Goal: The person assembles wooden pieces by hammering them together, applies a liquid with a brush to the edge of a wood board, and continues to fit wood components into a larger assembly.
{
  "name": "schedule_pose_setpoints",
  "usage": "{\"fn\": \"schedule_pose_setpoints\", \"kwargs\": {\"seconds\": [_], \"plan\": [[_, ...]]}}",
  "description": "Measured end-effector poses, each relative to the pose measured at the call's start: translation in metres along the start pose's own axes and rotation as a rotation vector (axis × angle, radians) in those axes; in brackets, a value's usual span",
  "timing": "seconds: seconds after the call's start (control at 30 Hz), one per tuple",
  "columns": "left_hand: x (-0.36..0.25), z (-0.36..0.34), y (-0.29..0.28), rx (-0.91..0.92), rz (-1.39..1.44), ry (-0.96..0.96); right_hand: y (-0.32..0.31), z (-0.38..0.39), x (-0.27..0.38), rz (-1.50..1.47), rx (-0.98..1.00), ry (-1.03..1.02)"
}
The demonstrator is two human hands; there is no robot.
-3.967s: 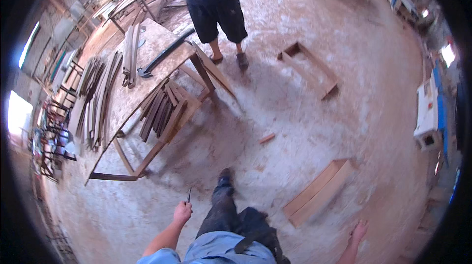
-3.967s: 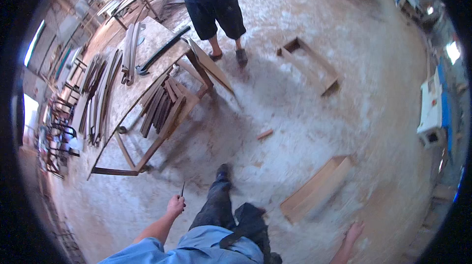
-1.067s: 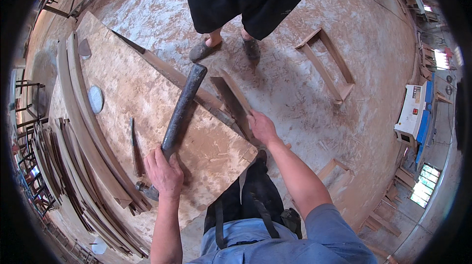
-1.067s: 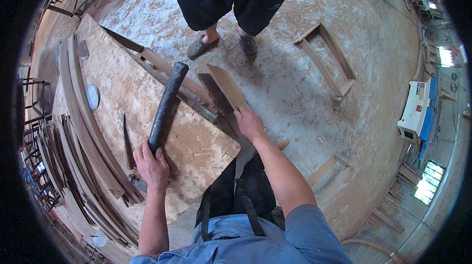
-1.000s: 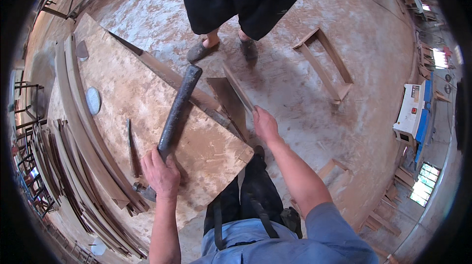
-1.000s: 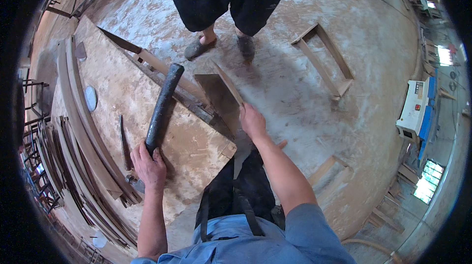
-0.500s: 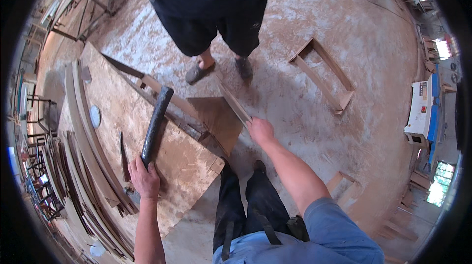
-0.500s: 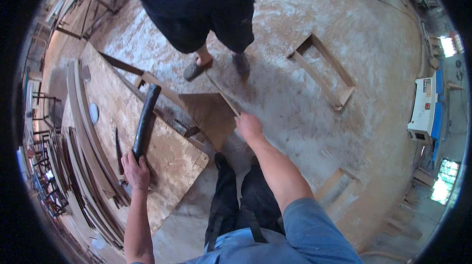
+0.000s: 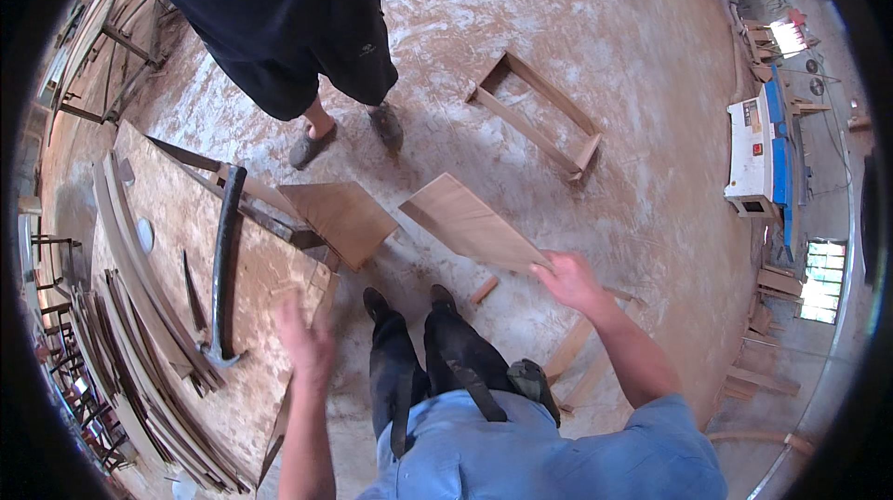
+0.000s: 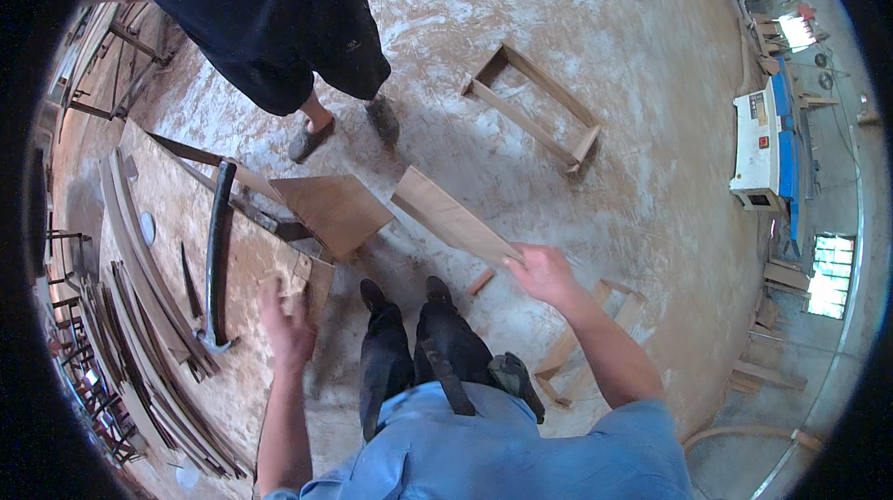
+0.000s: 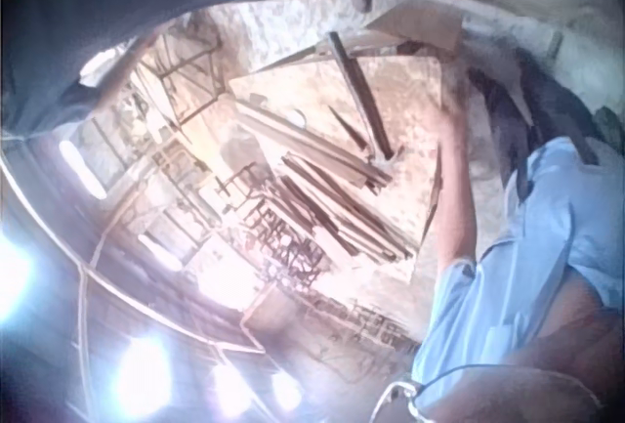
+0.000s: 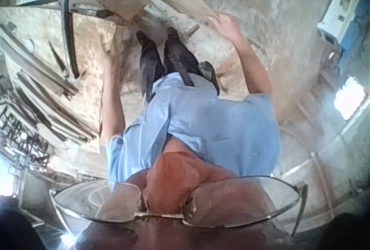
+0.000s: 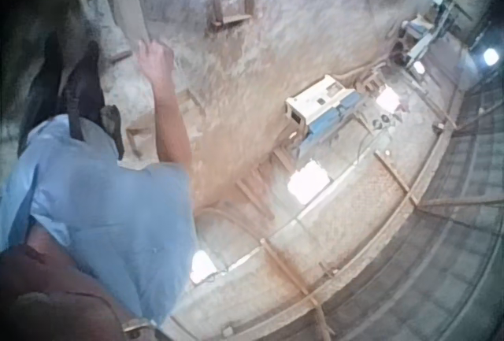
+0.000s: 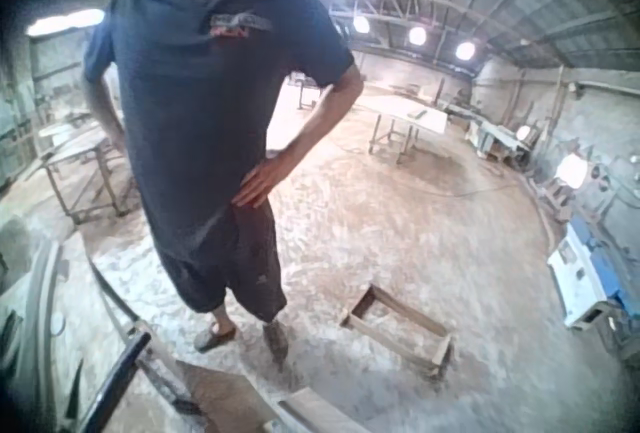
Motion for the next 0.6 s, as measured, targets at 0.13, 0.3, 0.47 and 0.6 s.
{"fn": "schedule_pose_setpoints", "kwargs": {"seconds": [0.13,0.3,0.47,0.6], "plan": [[-0.075,0.034,0.049,0.457,0.302,-0.153,-0.058,0.059,0.011,-0.007,-0.032,-0.035],[-0.135,0.034,0.054,0.494,0.278,0.163,-0.103,0.106,0.028,0.19,0.118,-0.126],[-0.145,0.031,0.03,0.627,0.26,0.33,-0.121,0.122,0.054,0.262,0.169,-0.362],[-0.113,0.055,0.024,0.734,0.264,0.229,-0.132,0.119,0.079,0.253,0.253,-0.517]]}}
Point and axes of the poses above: each hand's wrist, its own z-axis away from the middle knuckle, its own y-axis out of the palm, x = y × z, the point moved 1 cm from there along -z, towards the middle knuckle, and after that the axes turned 13 degrees about -y, right-handed, at the moved point
